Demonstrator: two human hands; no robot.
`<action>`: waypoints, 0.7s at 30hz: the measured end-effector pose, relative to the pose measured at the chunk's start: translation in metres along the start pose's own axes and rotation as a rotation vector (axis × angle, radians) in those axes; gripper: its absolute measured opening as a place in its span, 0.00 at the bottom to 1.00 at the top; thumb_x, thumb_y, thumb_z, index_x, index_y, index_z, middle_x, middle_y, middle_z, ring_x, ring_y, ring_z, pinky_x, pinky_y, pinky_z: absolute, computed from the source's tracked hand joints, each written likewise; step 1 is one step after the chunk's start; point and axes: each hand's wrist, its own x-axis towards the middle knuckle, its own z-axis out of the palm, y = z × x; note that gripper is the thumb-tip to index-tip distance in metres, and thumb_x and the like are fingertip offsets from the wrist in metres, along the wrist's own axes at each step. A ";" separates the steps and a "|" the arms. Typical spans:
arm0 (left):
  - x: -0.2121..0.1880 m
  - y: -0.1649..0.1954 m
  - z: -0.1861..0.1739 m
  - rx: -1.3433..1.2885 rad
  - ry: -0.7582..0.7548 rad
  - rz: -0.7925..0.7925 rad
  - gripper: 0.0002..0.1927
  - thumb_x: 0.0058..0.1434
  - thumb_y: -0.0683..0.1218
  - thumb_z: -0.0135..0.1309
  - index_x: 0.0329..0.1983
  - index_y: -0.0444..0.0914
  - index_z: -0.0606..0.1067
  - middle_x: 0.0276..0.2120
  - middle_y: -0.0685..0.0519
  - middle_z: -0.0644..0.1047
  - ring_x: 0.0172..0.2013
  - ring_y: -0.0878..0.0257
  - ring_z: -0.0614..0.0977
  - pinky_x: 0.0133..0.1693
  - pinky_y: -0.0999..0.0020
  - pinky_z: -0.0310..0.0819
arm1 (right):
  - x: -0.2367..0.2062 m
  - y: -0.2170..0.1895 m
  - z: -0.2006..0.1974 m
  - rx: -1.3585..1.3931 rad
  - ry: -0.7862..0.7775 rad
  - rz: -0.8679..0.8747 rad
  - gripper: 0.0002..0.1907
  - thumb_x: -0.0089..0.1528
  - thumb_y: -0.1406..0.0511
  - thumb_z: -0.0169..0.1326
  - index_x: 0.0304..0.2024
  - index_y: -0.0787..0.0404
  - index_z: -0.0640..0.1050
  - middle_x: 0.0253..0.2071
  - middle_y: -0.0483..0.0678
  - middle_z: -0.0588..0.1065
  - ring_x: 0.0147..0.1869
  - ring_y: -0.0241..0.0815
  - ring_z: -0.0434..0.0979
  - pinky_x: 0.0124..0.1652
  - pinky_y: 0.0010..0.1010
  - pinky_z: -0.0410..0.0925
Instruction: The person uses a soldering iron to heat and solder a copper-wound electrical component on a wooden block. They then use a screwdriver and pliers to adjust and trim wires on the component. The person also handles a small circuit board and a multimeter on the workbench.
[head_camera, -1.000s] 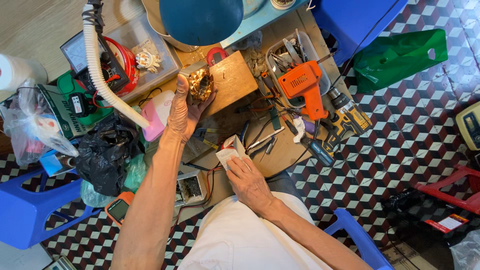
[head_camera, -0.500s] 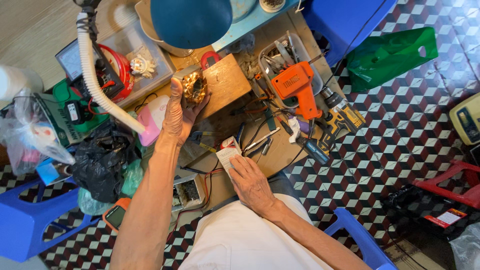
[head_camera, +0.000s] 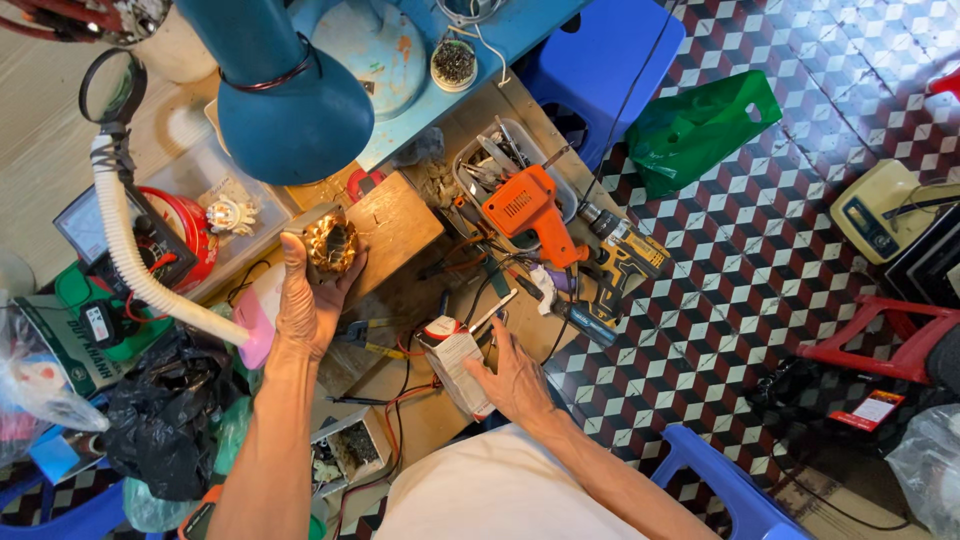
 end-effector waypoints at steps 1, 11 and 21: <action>0.000 0.000 0.000 0.000 -0.006 0.005 0.48 0.49 0.70 0.66 0.63 0.35 0.69 0.53 0.49 0.76 0.53 0.54 0.81 0.59 0.58 0.79 | -0.001 -0.001 0.001 0.030 0.014 0.022 0.46 0.60 0.51 0.60 0.72 0.63 0.56 0.66 0.62 0.66 0.67 0.64 0.68 0.62 0.48 0.64; 0.008 -0.003 -0.004 -0.054 0.020 0.003 0.44 0.51 0.67 0.64 0.61 0.35 0.70 0.52 0.48 0.78 0.52 0.52 0.82 0.57 0.57 0.79 | 0.006 -0.024 0.019 -0.192 0.021 -0.204 0.45 0.56 0.62 0.63 0.72 0.62 0.56 0.74 0.63 0.55 0.68 0.63 0.65 0.59 0.49 0.66; 0.010 0.000 -0.006 -0.107 -0.001 0.017 0.41 0.52 0.65 0.64 0.61 0.35 0.70 0.51 0.49 0.78 0.51 0.54 0.82 0.57 0.56 0.78 | 0.062 0.033 -0.060 0.036 0.336 -0.195 0.33 0.61 0.60 0.60 0.65 0.62 0.65 0.63 0.61 0.70 0.65 0.61 0.72 0.60 0.45 0.66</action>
